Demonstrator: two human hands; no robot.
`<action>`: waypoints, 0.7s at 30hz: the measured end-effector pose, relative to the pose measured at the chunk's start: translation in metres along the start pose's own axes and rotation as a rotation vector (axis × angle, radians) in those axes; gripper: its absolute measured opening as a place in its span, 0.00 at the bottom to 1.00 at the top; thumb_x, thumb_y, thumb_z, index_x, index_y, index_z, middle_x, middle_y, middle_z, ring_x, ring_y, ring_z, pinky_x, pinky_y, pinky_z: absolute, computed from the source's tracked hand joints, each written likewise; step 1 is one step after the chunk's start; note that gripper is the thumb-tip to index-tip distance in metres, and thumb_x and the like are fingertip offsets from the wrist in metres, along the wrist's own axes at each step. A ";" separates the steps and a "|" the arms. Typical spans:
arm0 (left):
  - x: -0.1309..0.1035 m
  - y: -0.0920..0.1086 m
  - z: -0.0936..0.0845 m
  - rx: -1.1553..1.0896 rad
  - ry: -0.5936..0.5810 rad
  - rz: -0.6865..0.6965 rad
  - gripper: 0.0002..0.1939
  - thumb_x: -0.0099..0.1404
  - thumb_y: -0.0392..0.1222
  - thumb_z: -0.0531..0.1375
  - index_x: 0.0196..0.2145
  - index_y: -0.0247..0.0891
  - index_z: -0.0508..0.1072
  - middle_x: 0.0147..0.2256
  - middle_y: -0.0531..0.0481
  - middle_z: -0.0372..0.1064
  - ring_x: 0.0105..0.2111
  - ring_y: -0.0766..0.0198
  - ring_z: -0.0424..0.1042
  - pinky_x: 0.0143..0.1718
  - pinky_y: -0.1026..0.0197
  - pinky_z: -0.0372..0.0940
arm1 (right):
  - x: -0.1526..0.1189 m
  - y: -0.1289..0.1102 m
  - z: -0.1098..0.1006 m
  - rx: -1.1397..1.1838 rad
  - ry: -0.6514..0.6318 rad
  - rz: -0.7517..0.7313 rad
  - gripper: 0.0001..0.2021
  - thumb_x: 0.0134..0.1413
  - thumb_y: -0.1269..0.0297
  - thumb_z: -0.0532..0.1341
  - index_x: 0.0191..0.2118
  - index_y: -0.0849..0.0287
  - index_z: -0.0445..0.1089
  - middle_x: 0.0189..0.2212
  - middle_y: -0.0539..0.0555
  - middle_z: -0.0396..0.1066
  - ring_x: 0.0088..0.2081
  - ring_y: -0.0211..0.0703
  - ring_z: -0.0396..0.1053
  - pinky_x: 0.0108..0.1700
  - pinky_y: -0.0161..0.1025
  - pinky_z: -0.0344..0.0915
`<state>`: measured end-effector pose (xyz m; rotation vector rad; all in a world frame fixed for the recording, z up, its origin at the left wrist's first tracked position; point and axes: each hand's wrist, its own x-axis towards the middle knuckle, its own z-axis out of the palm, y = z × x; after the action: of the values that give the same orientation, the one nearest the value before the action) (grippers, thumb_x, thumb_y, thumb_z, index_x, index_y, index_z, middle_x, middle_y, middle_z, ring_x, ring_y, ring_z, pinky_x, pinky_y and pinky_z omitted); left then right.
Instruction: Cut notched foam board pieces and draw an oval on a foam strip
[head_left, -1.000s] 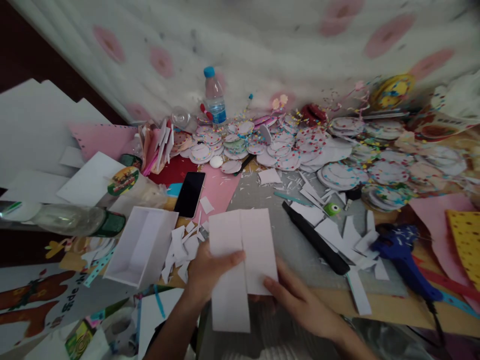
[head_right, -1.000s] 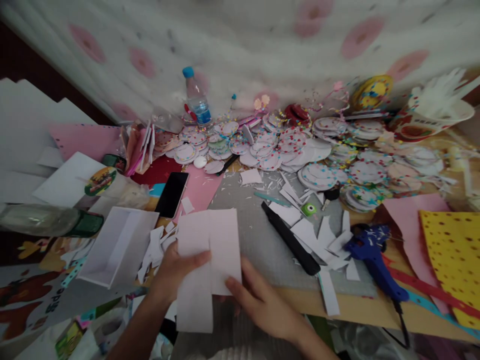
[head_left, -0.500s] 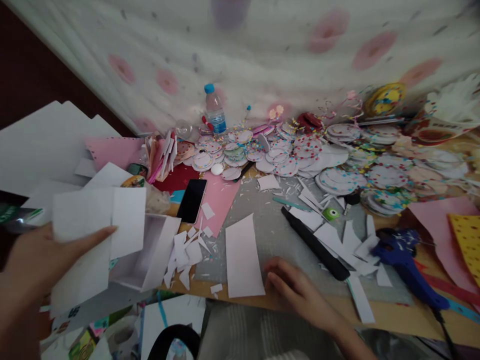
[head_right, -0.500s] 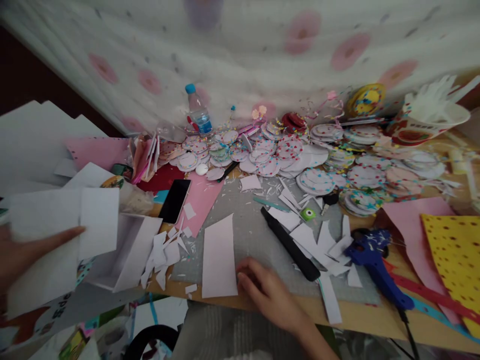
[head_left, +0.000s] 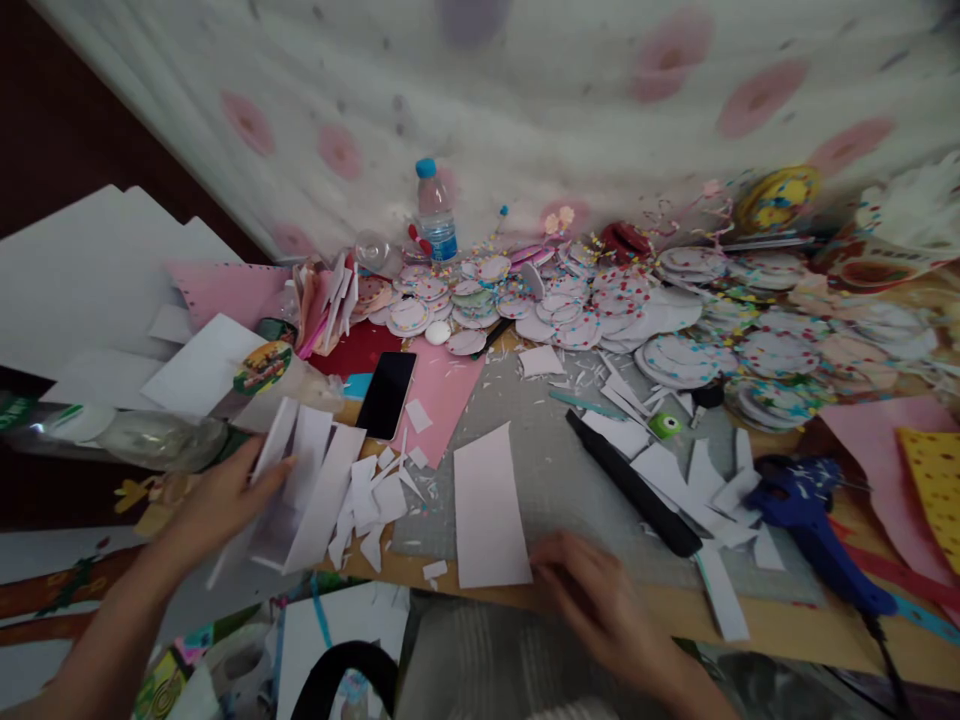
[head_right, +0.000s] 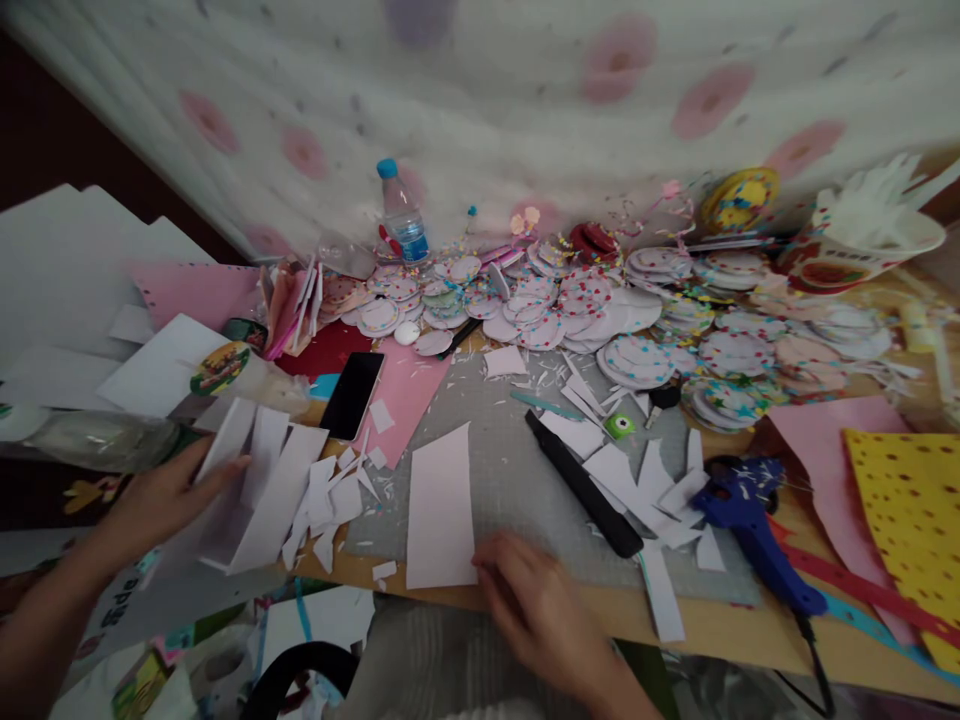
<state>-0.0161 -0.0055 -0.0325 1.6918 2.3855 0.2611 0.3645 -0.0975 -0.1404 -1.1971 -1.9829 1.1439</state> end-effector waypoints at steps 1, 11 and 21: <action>-0.003 0.000 0.008 0.017 -0.054 0.079 0.26 0.65 0.59 0.49 0.50 0.37 0.67 0.45 0.56 0.72 0.46 0.59 0.71 0.51 0.54 0.62 | -0.001 0.000 -0.001 -0.024 0.013 -0.018 0.08 0.63 0.71 0.50 0.42 0.56 0.65 0.35 0.54 0.70 0.37 0.43 0.69 0.38 0.39 0.65; -0.082 0.074 0.067 -0.036 0.170 0.417 0.24 0.66 0.48 0.54 0.56 0.32 0.60 0.51 0.34 0.64 0.55 0.47 0.62 0.55 0.46 0.59 | -0.001 0.030 -0.051 -0.555 0.531 0.054 0.07 0.59 0.62 0.56 0.41 0.57 0.66 0.36 0.58 0.69 0.39 0.51 0.66 0.42 0.47 0.63; -0.102 0.156 0.149 -0.076 0.038 0.272 0.44 0.56 0.47 0.65 0.61 0.24 0.49 0.48 0.31 0.63 0.50 0.43 0.63 0.49 0.43 0.61 | -0.005 0.068 -0.052 -0.812 0.517 0.255 0.16 0.60 0.57 0.53 0.48 0.62 0.64 0.37 0.61 0.67 0.38 0.55 0.64 0.41 0.51 0.63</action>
<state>0.1986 -0.0470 -0.1287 1.9888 2.1365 0.4227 0.4364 -0.0660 -0.1752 -1.9417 -1.9333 0.0274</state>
